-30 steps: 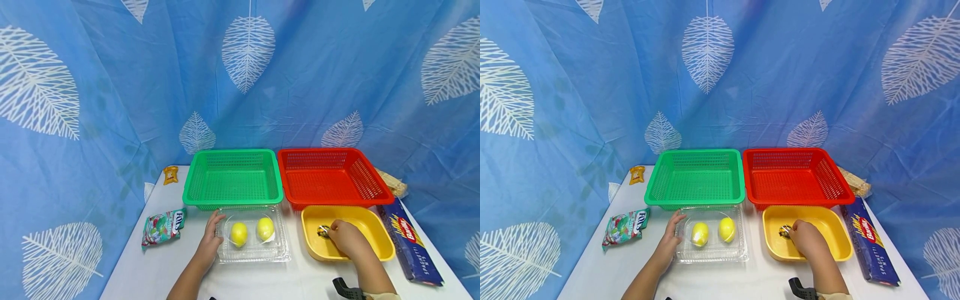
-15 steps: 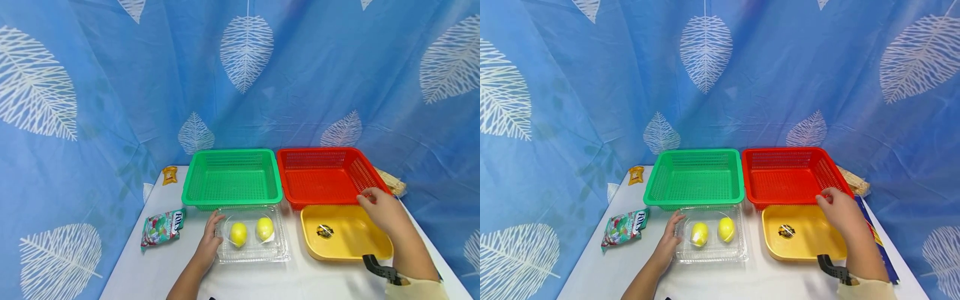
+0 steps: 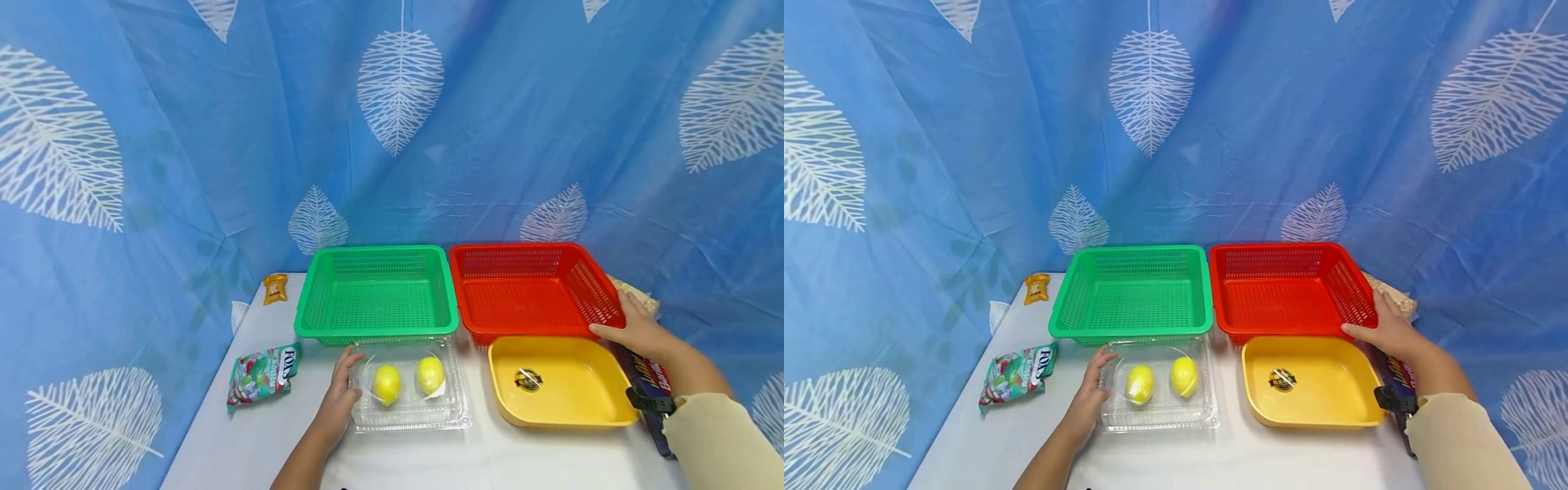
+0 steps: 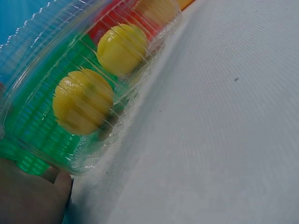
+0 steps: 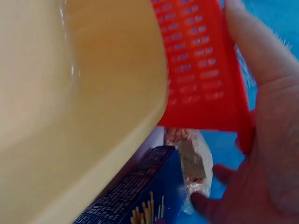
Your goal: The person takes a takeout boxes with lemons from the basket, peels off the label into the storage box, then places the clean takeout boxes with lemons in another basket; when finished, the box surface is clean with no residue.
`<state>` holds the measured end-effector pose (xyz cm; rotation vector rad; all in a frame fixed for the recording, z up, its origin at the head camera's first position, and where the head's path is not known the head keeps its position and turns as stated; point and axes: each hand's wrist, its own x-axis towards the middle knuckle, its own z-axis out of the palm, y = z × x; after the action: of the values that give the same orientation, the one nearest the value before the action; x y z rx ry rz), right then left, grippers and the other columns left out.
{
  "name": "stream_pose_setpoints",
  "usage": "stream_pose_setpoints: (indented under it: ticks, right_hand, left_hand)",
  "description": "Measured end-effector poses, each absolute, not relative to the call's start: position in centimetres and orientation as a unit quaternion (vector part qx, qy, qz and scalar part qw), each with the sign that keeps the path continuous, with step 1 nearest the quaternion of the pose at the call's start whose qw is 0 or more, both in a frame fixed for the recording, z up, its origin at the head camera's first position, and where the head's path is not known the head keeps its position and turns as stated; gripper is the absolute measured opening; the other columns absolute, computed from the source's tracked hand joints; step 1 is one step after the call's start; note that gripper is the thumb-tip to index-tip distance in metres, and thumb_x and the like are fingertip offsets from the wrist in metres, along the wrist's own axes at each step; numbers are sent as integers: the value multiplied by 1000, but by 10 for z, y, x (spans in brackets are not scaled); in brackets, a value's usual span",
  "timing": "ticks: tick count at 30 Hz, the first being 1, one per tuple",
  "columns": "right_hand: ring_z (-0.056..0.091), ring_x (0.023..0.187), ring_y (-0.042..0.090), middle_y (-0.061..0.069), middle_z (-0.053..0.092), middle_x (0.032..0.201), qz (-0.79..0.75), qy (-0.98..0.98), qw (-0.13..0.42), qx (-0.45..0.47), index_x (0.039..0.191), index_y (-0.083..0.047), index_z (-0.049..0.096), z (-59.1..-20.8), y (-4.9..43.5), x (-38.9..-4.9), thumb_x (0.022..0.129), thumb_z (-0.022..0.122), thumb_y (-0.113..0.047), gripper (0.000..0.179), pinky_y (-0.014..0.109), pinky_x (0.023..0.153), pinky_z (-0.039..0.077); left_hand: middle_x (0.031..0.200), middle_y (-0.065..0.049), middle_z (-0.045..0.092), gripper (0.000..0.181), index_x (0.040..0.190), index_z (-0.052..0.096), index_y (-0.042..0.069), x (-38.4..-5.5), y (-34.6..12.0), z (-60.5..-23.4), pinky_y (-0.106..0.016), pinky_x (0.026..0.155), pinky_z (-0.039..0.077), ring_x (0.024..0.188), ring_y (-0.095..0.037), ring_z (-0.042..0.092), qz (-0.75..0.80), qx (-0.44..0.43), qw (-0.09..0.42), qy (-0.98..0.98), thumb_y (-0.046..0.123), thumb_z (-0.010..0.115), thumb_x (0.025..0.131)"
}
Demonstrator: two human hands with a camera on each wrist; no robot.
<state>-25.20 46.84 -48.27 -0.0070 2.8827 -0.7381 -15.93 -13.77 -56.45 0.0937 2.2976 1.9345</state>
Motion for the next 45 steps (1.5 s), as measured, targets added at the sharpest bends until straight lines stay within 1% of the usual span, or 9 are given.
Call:
stream_pose_setpoints:
  ticks: [3, 9, 16, 22, 26, 29, 33, 36, 45]
  right_hand:
    - [26, 131, 67, 45, -1, 160, -270, 959, 87, -20, 162, 6, -13, -488, 470, -251, 92, 71, -53, 124, 85, 97, 37]
    - [31, 130, 65, 44, 0, 162, -278, 957, 85, -24, 163, 3, -14, -490, 469, -252, 90, 73, -54, 126, 83, 98, 40]
    - [43, 123, 59, 43, 17, 155, -292, 953, 70, -34, 163, 6, -5, -494, 467, -253, 90, 75, -51, 122, 76, 95, 49]
    - [42, 125, 59, 41, 18, 155, -298, 952, 65, -39, 164, 3, -5, -497, 468, -256, 91, 75, -49, 120, 76, 95, 48]
    - [41, 127, 59, 41, 17, 156, -306, 949, 69, -36, 165, 2, -6, -496, 468, -256, 91, 75, -50, 121, 77, 97, 47]
    - [41, 126, 60, 42, 16, 156, -309, 948, 73, -32, 164, 3, -7, -495, 467, -254, 91, 75, -50, 122, 77, 96, 48]
    - [40, 126, 60, 43, 16, 155, -308, 948, 75, -28, 164, 3, -8, -495, 467, -252, 91, 75, -51, 122, 76, 96, 48]
    - [41, 125, 60, 43, 17, 155, -305, 949, 72, -27, 164, 3, -7, -494, 468, -252, 92, 74, -50, 121, 77, 96, 47]
    - [39, 126, 60, 44, 12, 157, -313, 946, 73, -27, 164, 3, -9, -492, 471, -250, 91, 74, -49, 122, 78, 98, 45]
  left_hand:
    - [177, -5, 0, 71, 156, 40, 15, -159, -137, -564, -78, 119, -2, 162, -42, -7, 643, 37, 67, 762, -5, 43, 88]
    - [177, -8, 1, 70, 154, 41, 14, -157, -138, -563, -80, 118, -2, 161, -45, -6, 638, 41, 61, 767, -5, 45, 87]
    - [176, -15, -3, 74, 159, 34, 12, -155, -139, -558, -78, 120, 1, 160, -49, -7, 628, 60, 69, 773, 1, 59, 89]
    - [177, -10, -3, 78, 163, 33, 21, -151, -133, -546, -76, 121, 4, 160, -48, -1, 612, 34, 76, 787, -1, 54, 91]
    - [177, -7, 2, 80, 164, 34, 24, -151, -130, -536, -72, 122, 21, 161, -47, 2, 614, 12, 78, 786, 0, 53, 90]
    - [177, -8, 3, 82, 164, 34, 21, -150, -129, -531, -69, 114, 39, 160, -49, 2, 619, 9, 79, 781, -3, 53, 88]
    - [177, -6, 6, 83, 164, 35, 21, -145, -129, -528, -74, 117, 29, 161, -46, 4, 599, 27, 60, 798, -4, 54, 87]
    - [177, -2, 6, 83, 165, 34, 25, -142, -126, -521, -76, 120, 13, 162, -42, 4, 579, 41, 49, 813, -2, 54, 89]
    - [177, -2, 8, 82, 165, 35, 26, -123, -114, -492, -78, 118, 11, 162, -41, 4, 566, 31, 59, 821, 0, 55, 90]
